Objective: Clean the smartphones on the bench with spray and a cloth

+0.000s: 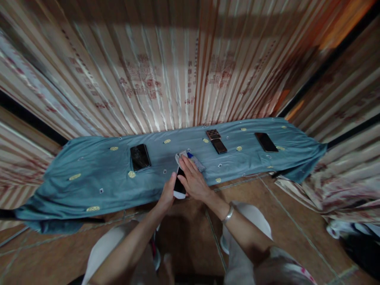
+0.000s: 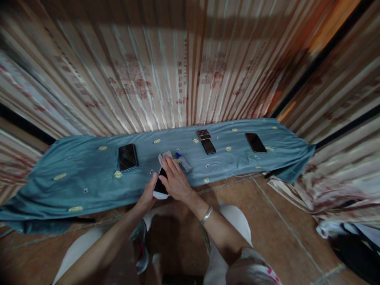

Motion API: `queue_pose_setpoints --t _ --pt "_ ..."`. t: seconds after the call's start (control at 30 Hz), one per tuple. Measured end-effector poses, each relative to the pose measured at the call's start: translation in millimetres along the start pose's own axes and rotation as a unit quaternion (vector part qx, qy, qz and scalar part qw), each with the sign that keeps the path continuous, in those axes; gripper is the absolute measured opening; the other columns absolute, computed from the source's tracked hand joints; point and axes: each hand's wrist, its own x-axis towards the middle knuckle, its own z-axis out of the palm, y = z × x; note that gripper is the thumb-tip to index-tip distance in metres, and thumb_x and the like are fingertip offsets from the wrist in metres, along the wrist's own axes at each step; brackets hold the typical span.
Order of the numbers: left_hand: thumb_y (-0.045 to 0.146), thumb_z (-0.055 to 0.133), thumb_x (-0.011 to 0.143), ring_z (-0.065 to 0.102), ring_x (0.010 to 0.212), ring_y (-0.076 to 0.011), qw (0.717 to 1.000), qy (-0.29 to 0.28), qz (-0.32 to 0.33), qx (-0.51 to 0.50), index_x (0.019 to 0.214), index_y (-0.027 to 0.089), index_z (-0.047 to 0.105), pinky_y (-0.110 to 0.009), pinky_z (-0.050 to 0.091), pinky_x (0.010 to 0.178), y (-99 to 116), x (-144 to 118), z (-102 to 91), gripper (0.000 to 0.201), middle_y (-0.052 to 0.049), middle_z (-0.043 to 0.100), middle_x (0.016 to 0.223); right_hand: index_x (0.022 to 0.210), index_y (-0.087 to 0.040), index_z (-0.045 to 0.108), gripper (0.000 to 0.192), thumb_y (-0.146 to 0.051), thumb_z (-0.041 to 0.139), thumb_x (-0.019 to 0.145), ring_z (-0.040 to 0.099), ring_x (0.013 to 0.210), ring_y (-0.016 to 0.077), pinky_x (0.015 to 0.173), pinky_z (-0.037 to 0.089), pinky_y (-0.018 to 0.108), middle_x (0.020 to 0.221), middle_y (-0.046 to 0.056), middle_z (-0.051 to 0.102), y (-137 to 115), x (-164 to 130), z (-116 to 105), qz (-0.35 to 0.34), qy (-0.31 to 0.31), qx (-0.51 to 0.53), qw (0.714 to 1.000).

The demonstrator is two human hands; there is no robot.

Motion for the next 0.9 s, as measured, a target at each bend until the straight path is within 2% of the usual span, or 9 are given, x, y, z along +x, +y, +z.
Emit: queue_pose_setpoints --t 0.13,0.3,0.43,0.57,0.63,0.73,0.8,0.9 --pt "0.044 0.064 0.075 0.069 0.072 -0.0248 1.000 0.005 0.003 0.029 0.083 0.012 0.069 -0.032 0.054 0.063 8.5 -8.4 4.0 0.033 -0.007 0.070 0.067 0.148 -0.015 0.009 0.065 -0.036 0.038 0.094 0.014 0.142 0.0233 0.113 0.022 0.048 0.153 0.015 0.018 6.1 -2.4 1.5 0.035 -0.004 0.031 0.999" --pt "0.041 0.061 0.077 0.069 0.076 -0.0245 1.000 0.012 0.007 -0.007 0.086 0.011 0.069 -0.033 0.056 0.068 17.3 -11.1 6.0 0.032 -0.008 0.072 0.073 0.149 -0.017 0.008 0.064 -0.037 0.036 0.094 0.014 0.142 0.0237 0.113 0.022 0.048 0.154 0.014 0.017 9.2 -5.0 5.4 0.066 -0.005 0.064 0.996" --pt "0.040 0.063 0.076 0.067 0.089 -0.0242 0.999 0.011 0.009 -0.032 0.092 0.013 0.069 -0.034 0.054 0.079 12.9 -7.3 4.3 0.032 -0.007 0.073 0.085 0.149 -0.015 0.007 0.066 -0.036 0.037 0.094 0.010 0.143 0.0230 0.114 0.020 0.047 0.154 0.014 0.014 1.5 -5.3 3.3 0.043 -0.003 0.055 0.998" --pt "0.040 0.066 0.074 0.061 0.106 -0.0216 0.998 0.031 0.039 -0.031 0.097 0.014 0.069 -0.029 0.046 0.092 9.5 -6.0 3.0 0.034 -0.006 0.072 0.097 0.149 -0.017 0.004 0.068 -0.035 0.039 0.093 0.007 0.143 0.0216 0.114 0.020 0.047 0.155 0.013 0.012 -4.5 -3.7 -0.2 -0.009 -0.024 0.047 0.999" --pt "0.042 0.063 0.076 0.063 0.100 -0.0223 1.000 0.021 0.012 -0.016 0.097 0.013 0.068 -0.031 0.050 0.087 10.6 -8.4 3.7 0.036 -0.007 0.072 0.091 0.149 -0.018 0.004 0.067 -0.035 0.039 0.093 0.008 0.143 0.0211 0.114 0.020 0.047 0.155 0.012 0.012 -3.2 -1.7 -2.4 -0.012 -0.025 0.046 0.999" --pt "0.047 0.057 0.080 0.068 0.073 -0.0225 0.999 0.003 -0.042 0.028 0.094 0.012 0.068 -0.032 0.055 0.062 12.7 -13.1 4.6 0.039 -0.008 0.072 0.077 0.149 -0.019 0.004 0.064 -0.034 0.036 0.095 0.009 0.143 0.0205 0.114 0.020 0.047 0.155 0.012 0.014 1.0 1.4 -6.8 0.010 -0.013 0.044 0.999" --pt "0.051 0.052 0.082 0.066 0.060 -0.0208 0.998 -0.002 -0.046 0.053 0.093 0.012 0.067 -0.030 0.052 0.049 13.1 -14.0 2.9 0.043 -0.008 0.071 0.072 0.149 -0.018 0.004 0.064 -0.033 0.035 0.095 0.009 0.143 0.0204 0.114 0.020 0.047 0.154 0.013 0.015 2.2 2.1 -9.9 0.016 -0.009 0.041 0.999" --pt "0.056 0.044 0.084 0.068 0.064 -0.0214 0.997 -0.023 -0.039 0.056 0.099 0.012 0.067 -0.029 0.054 0.052 11.9 -9.7 -3.8 0.052 -0.009 0.072 0.074 0.149 -0.019 0.006 0.064 -0.032 0.037 0.094 0.008 0.143 0.0210 0.114 0.020 0.048 0.155 0.012 0.013 -0.8 0.5 -12.3 0.001 -0.011 0.034 0.999"
